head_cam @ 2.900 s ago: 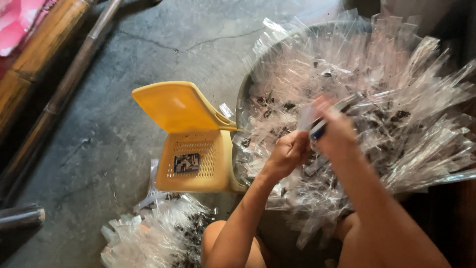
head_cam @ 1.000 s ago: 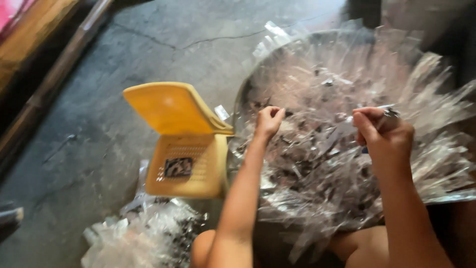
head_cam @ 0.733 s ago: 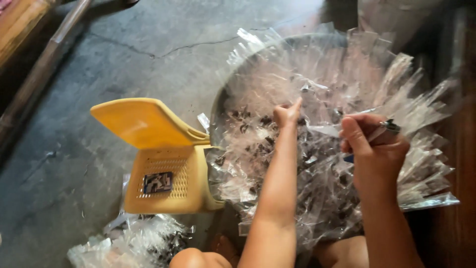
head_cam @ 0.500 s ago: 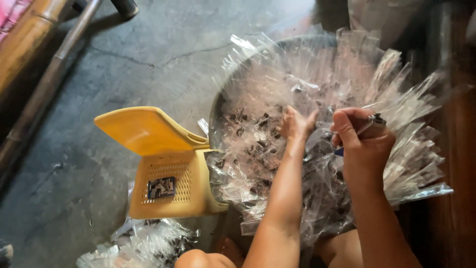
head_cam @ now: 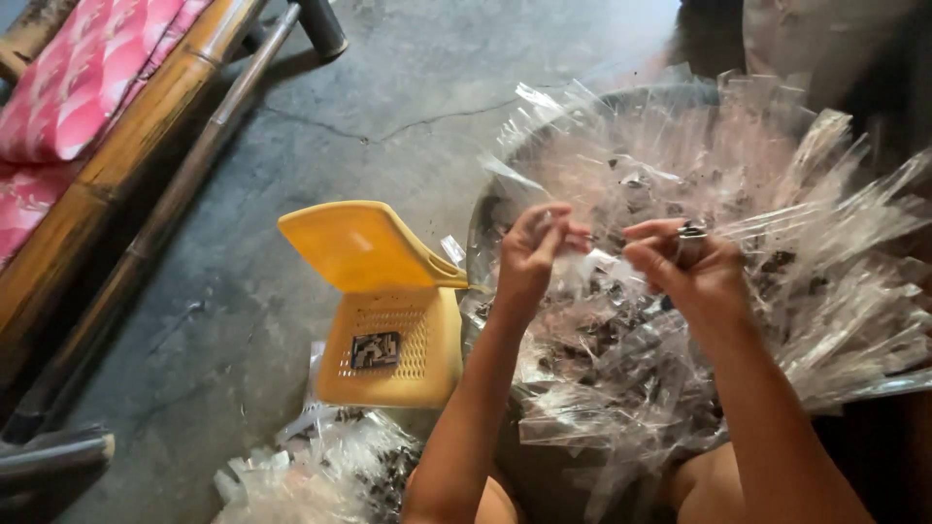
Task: Sealing small plastic bags individually using a handheld lighter.
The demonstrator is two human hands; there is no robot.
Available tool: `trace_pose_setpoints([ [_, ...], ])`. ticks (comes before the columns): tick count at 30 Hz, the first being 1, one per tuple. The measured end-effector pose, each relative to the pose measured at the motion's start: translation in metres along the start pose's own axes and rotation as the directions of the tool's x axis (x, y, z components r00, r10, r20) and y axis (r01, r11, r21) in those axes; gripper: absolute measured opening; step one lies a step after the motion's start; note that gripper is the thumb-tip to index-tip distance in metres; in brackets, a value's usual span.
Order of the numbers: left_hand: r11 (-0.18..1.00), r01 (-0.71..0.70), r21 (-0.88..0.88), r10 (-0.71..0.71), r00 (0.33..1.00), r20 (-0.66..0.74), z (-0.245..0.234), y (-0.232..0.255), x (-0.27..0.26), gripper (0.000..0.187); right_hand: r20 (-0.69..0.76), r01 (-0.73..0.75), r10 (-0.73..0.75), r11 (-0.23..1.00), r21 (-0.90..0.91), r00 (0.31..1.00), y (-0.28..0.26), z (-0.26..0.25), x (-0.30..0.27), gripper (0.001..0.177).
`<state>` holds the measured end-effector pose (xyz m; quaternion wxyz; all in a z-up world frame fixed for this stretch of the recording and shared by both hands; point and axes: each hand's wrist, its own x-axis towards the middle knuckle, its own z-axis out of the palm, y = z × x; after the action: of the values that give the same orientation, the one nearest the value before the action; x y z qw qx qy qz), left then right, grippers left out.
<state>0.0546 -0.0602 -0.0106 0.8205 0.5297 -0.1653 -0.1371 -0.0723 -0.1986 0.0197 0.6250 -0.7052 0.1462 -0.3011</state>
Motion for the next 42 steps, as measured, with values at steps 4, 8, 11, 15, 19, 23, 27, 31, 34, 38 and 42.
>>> trace_pose_setpoints([
  [4,0.998,0.061,0.032,-0.065,0.982,0.176,-0.011,0.010,-0.028,0.021,0.171,-0.110,0.068,0.962,0.249,0.983,0.008,0.012,0.001,0.034],
  [8,0.985,0.014,0.169,-0.042,0.986,0.160,-0.011,0.002,-0.037,0.017,0.266,-0.281,0.207,0.919,0.277,0.941,0.007,0.021,-0.004,0.030],
  [11,0.994,0.026,0.102,-0.044,0.981,0.187,-0.008,0.006,-0.040,0.020,0.188,-0.327,0.278,0.888,0.324,0.942,0.030,0.025,-0.001,0.014],
  [15,0.991,0.028,0.131,-0.059,0.969,0.240,-0.018,0.003,-0.041,0.029,0.197,-0.322,0.265,0.875,0.362,0.944,0.032,0.023,0.000,0.016],
  [19,0.949,-0.051,0.312,-0.031,0.967,0.254,-0.020,0.020,-0.049,0.025,0.235,-0.214,0.142,0.923,0.319,0.962,0.034,0.012,0.007,0.017],
  [23,0.938,-0.024,0.346,-0.092,0.945,0.315,-0.025,0.020,-0.055,0.019,0.369,-0.259,0.134,0.913,0.316,0.920,0.014,0.003,0.008,0.045],
  [27,0.918,-0.059,0.391,-0.110,0.912,0.396,-0.026,0.022,-0.056,0.014,0.288,-0.242,0.156,0.925,0.292,0.945,0.024,0.006,0.007,0.022],
  [31,0.977,0.026,0.210,-0.097,0.937,0.335,-0.018,0.025,-0.058,0.021,0.270,-0.199,0.119,0.936,0.291,0.956,0.031,0.007,0.010,0.015],
  [34,0.990,0.077,0.116,-0.108,0.951,0.291,-0.017,0.012,-0.059,0.027,0.276,-0.152,0.076,0.951,0.267,0.958,0.036,0.004,0.010,0.015],
  [38,0.952,-0.042,0.304,-0.061,0.945,0.320,-0.022,0.013,-0.060,0.023,0.276,-0.141,0.066,0.955,0.260,0.959,0.028,0.000,0.011,0.017],
  [42,0.905,-0.131,0.404,-0.012,0.943,0.333,-0.023,0.016,-0.059,0.019,0.358,-0.213,0.099,0.931,0.297,0.928,0.016,-0.003,0.008,0.046],
])
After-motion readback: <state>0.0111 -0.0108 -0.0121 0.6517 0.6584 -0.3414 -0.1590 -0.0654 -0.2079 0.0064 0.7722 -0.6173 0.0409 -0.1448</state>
